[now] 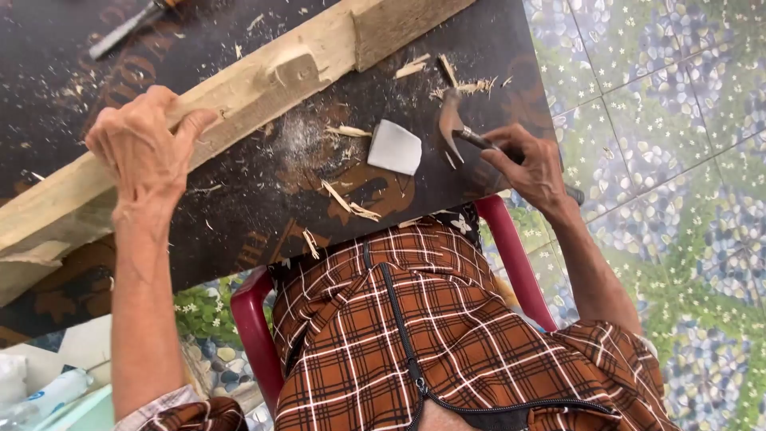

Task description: Carving a design into a wooden plank using a hammer and chisel, followed by sanding the surface.

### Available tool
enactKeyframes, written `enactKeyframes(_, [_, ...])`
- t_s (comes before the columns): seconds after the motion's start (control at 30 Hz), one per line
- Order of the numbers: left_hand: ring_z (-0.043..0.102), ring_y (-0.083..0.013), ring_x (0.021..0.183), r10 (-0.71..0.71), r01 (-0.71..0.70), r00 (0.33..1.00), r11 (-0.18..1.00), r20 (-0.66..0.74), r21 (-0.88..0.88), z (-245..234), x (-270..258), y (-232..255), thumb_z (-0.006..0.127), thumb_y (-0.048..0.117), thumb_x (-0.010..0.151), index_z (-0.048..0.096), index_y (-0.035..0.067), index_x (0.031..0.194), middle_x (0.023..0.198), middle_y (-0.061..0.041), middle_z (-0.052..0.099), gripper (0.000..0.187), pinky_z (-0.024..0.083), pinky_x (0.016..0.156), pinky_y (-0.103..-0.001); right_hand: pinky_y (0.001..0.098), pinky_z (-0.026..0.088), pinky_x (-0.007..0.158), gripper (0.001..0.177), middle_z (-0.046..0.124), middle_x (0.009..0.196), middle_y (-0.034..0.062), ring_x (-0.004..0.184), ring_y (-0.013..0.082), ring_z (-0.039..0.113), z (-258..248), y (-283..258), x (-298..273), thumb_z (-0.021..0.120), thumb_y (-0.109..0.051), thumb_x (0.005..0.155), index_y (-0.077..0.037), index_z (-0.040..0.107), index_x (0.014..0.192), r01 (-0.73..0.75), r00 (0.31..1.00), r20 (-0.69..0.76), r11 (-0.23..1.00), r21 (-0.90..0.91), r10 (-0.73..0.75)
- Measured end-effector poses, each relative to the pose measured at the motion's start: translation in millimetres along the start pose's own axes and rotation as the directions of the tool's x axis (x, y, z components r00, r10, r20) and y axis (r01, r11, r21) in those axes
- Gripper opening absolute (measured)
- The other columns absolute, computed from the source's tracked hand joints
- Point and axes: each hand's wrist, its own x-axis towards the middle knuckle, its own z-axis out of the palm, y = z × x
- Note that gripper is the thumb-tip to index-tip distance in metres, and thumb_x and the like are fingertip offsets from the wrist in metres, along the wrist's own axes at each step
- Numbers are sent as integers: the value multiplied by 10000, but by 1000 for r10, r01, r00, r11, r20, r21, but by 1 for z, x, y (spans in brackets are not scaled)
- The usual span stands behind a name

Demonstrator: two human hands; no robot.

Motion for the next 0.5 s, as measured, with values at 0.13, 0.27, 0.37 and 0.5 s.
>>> enactKeyframes(0.13, [577, -103, 677, 16, -21, 992, 999, -128, -35, 9, 12, 3, 734, 846, 1097, 745, 214, 962, 847, 56, 720, 647, 392, 667, -303, 285, 484, 588, 188, 663, 754, 28, 630, 128, 585, 14, 15, -1, 745, -185, 1008, -98, 713, 1172, 12, 996, -83, 999, -33, -14])
enactKeyframes(0.27, [622, -146, 778, -19, -12, 979, 989, -205, -151, 6, 18, 8, 871, 487, 1008, 723, 158, 991, 904, -5, 733, 362, 403, 749, -331, 313, 578, 648, 230, 757, 907, 69, 759, 191, 708, 24, 27, 2, 739, -302, 1023, -134, 725, 1180, 66, 990, -111, 977, -205, -90])
enactKeyframes(0.37, [634, -166, 846, -24, -14, 970, 988, -240, -155, 6, 27, 11, 900, 212, 881, 766, 139, 1026, 939, -21, 752, 211, 396, 783, -339, 307, 564, 695, 210, 772, 960, 30, 797, 168, 719, 31, 39, 3, 691, -341, 1057, -160, 730, 1158, 156, 962, -161, 927, -341, -221])
enactKeyframes(0.5, [580, -204, 929, -73, 29, 969, 983, -238, -183, 13, 29, 6, 910, 234, 814, 826, 84, 1059, 1033, -81, 628, 299, 397, 804, -385, 398, 483, 782, 223, 578, 1189, 82, 1074, 274, 507, 29, 24, 9, 822, -251, 953, -138, 743, 1128, 196, 931, -203, 884, -425, -304])
